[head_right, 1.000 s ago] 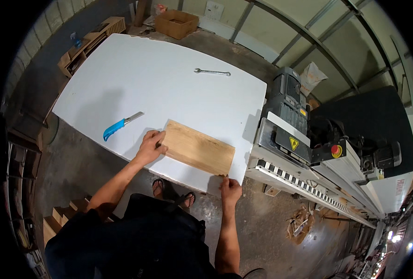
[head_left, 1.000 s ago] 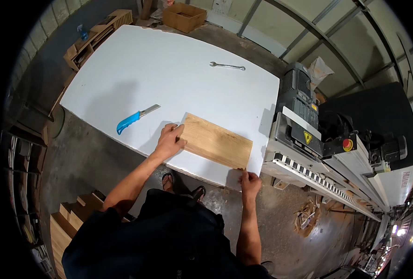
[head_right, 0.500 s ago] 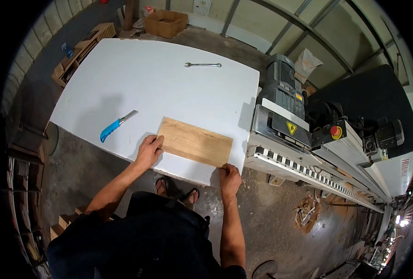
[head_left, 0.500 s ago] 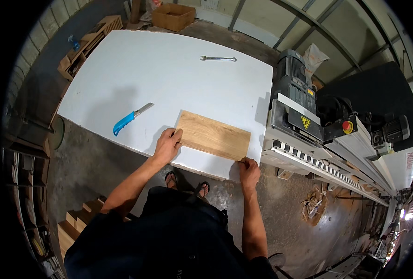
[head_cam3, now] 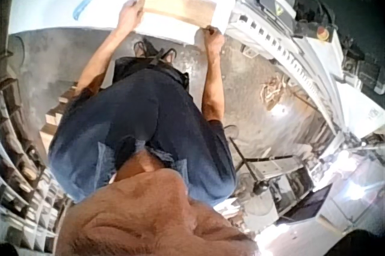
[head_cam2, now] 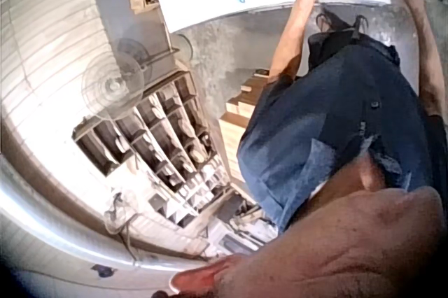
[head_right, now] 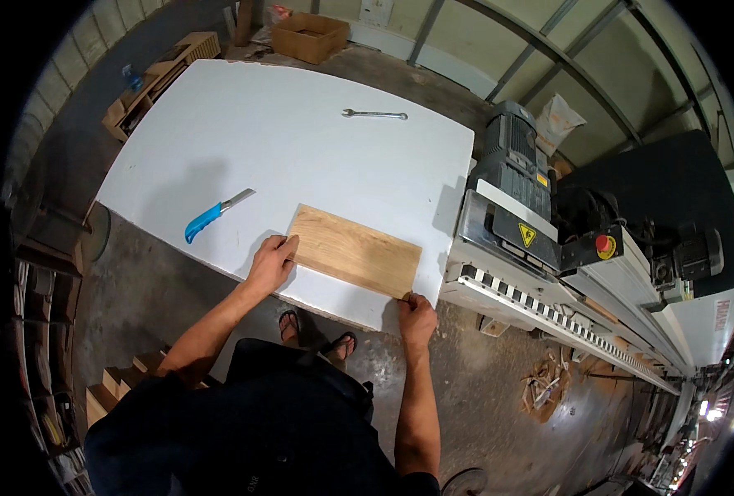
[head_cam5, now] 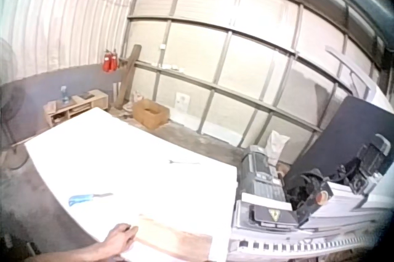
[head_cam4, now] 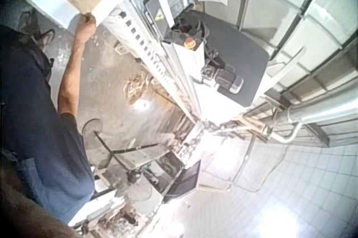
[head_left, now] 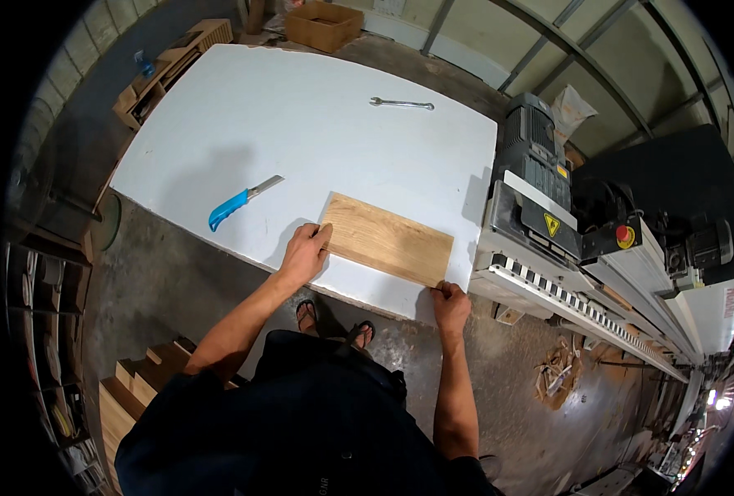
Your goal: The person picks up wood planks, turns them over by hand to check all sides, and places them onto a large wooden pallet.
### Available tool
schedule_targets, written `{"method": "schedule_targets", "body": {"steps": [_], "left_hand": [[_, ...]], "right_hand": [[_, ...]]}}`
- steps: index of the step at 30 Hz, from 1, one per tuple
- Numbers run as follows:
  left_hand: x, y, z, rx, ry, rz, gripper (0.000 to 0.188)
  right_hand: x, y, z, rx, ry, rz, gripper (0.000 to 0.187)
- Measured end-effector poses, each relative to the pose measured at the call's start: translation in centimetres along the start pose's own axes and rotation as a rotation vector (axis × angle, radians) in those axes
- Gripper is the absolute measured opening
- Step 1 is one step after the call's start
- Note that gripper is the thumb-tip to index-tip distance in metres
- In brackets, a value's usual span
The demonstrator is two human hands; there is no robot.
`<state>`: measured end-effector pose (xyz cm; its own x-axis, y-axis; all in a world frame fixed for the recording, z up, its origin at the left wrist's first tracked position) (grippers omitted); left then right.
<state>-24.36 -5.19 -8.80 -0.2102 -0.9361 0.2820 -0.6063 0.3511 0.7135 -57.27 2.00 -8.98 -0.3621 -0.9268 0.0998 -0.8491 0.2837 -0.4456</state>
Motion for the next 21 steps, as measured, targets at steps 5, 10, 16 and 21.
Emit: {"method": "schedule_targets", "body": {"steps": [5, 10, 16, 21], "left_hand": [[-0.7, -0.9, -0.5, 0.031, 0.002, 0.007, 0.053], [-1.3, -2.1, -1.8, 0.018, -0.018, 0.021, 0.048], [-1.1, -1.8, -2.5, 0.004, -0.038, 0.011, 0.047], [-1.4, -1.4, -2.7, 0.014, -0.042, 0.0, 0.045]], "right_hand": [[-0.4, -0.8, -0.1, 0.001, -0.02, -0.041, 0.019], [-1.1, -1.3, 0.7, 0.117, -0.058, 0.024, 0.018], [-0.9, -1.6, 0.5, 0.088, -0.078, 0.018, 0.018], [-0.3, -1.5, -0.1, 0.092, -0.212, 0.02, 0.028]]}}
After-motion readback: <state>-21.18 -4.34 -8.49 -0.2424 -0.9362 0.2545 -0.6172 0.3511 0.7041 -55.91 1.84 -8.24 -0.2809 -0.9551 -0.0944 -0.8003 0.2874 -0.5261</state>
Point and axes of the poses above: each hand's wrist, its own x-axis towards the middle knuckle, its own z-axis out of the palm, y = z × x, the point moved 1 cm from there along x, towards the middle knuckle, and after that the axes turned 12 degrees about -x, right-handed, at the moved point
